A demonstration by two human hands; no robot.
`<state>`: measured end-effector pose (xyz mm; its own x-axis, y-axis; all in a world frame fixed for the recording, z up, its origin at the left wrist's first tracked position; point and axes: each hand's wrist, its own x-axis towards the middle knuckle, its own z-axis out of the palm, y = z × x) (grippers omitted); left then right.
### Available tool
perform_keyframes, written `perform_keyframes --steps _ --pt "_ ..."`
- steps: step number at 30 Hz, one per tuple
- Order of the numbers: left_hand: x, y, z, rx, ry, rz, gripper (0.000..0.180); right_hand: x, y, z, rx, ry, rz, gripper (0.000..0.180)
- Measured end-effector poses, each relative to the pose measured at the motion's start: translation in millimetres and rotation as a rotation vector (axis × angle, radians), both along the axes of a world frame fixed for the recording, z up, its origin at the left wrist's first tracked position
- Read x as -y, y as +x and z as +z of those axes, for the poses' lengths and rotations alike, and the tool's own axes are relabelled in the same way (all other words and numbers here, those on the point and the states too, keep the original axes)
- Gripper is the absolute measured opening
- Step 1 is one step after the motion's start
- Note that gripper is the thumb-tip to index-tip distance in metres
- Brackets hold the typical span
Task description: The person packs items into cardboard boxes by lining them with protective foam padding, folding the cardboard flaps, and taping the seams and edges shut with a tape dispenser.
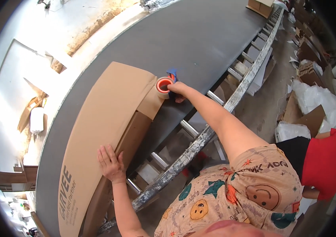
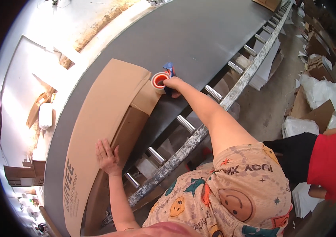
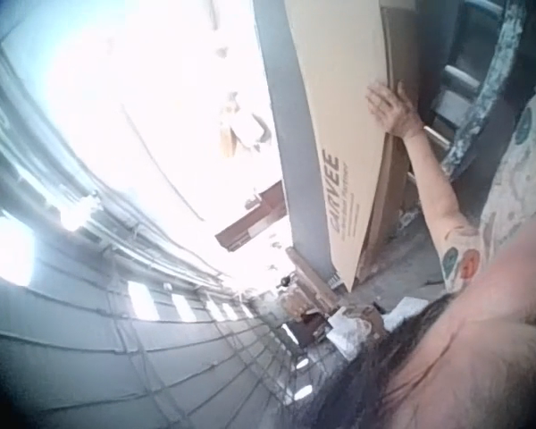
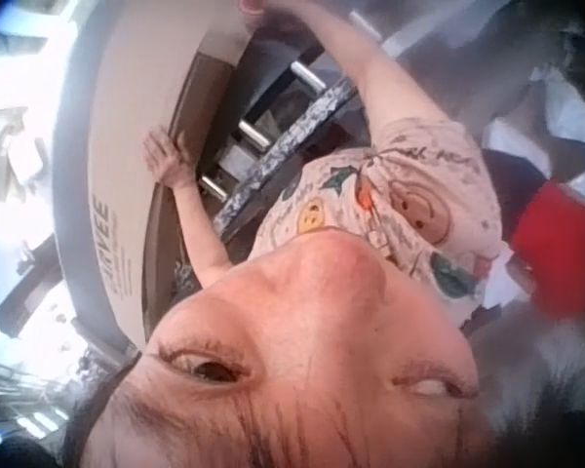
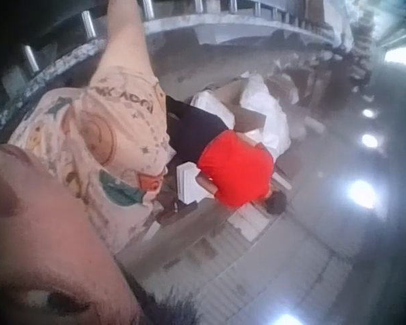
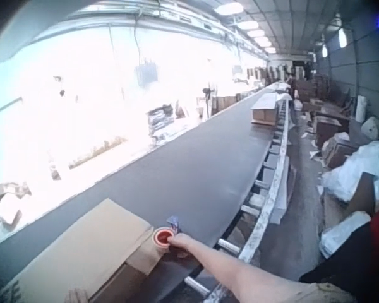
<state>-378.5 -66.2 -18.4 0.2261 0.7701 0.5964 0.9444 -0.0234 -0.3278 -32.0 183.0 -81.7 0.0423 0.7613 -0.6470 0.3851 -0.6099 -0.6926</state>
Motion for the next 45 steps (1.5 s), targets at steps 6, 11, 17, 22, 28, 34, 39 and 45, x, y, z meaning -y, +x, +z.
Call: perform_keyframes --steps 6,11,17,22,28,34,39,45 --pt "-6.9 -1.0 8.8 0.037 -0.026 0.015 0.053 40.7 46.3 15.0 -0.057 0.334 0.275 0.031" --pt "-6.2 -3.2 15.2 0.120 0.059 -0.001 0.051 167.8 51.8 25.3 -0.659 -0.030 -0.117 0.043" --pt "11.4 -28.8 2.6 0.167 0.156 -0.061 0.047 225.3 -58.3 112.8 -0.699 0.278 0.056 0.045" --pt "2.9 -20.8 -7.6 0.188 0.208 -0.110 0.046 156.7 -208.3 237.6 0.184 1.073 0.687 0.053" --pt "8.7 -41.9 -16.4 0.159 0.236 -0.135 0.048 149.1 -259.2 213.6 0.850 0.855 1.082 0.064" --pt "7.5 -45.7 -14.3 0.165 0.192 -0.132 0.045 155.6 -265.6 227.2 0.871 0.687 1.065 0.063" --pt "17.5 -56.8 -16.3 0.111 0.176 -0.118 0.041 229.3 -205.2 157.8 0.675 1.166 0.847 0.050" --pt "18.3 -52.5 -7.2 0.151 0.186 -0.146 0.041 278.9 -166.5 56.3 0.705 0.903 0.776 0.067"
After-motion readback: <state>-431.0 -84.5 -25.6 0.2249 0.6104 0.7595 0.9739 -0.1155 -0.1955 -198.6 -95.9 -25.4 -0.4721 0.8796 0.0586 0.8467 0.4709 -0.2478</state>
